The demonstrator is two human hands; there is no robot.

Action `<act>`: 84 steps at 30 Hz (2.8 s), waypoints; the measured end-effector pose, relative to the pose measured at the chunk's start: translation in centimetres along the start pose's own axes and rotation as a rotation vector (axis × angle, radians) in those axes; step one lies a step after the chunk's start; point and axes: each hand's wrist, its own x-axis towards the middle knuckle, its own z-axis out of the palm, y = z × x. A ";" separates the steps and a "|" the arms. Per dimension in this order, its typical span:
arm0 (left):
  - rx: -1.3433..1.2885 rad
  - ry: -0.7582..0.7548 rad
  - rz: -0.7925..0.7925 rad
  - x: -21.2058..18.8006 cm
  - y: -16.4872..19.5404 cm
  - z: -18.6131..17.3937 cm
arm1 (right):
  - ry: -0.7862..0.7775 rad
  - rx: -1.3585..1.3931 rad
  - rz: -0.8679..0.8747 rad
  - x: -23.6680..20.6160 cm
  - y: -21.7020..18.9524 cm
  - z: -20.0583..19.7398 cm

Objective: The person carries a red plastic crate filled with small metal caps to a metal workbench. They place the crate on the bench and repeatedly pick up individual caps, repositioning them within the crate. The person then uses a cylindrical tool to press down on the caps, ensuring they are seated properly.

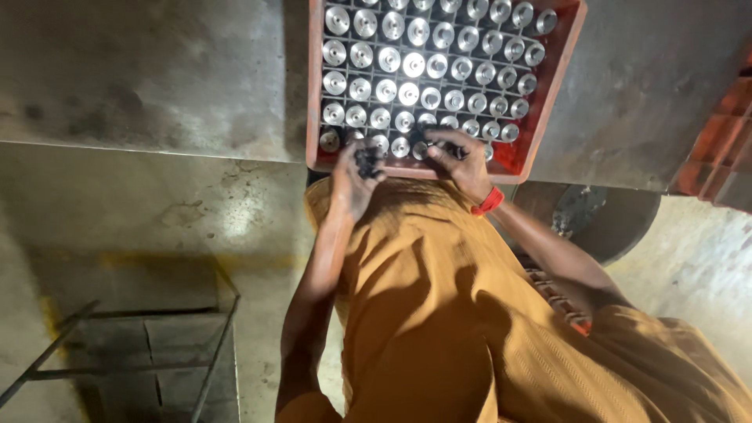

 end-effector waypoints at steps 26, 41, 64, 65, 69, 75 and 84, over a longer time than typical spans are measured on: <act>0.315 -0.055 0.063 0.1 -0.6 -0.6 | -0.333 -1.108 -0.543 1.3 2.1 -0.5; 0.808 -0.439 0.656 0.5 -1.0 -0.1 | -0.208 -0.112 0.000 -0.4 -3.3 4.2; 0.389 -0.111 0.084 0.1 4.6 -2.4 | -0.258 -0.679 -0.041 5.1 -1.2 3.1; 0.431 -0.129 0.074 0.1 4.7 -2.0 | -0.193 -0.528 -0.050 4.9 -1.9 2.9; 0.659 -0.158 0.064 -0.5 4.1 -0.7 | -0.148 -0.019 -0.059 3.6 -4.3 3.8; 0.360 -0.073 0.081 1.2 2.4 -1.2 | -0.087 0.032 0.062 3.7 -3.6 4.8; 0.198 -0.010 0.091 2.1 1.7 -3.0 | -0.268 -0.911 -0.442 4.8 -1.2 2.0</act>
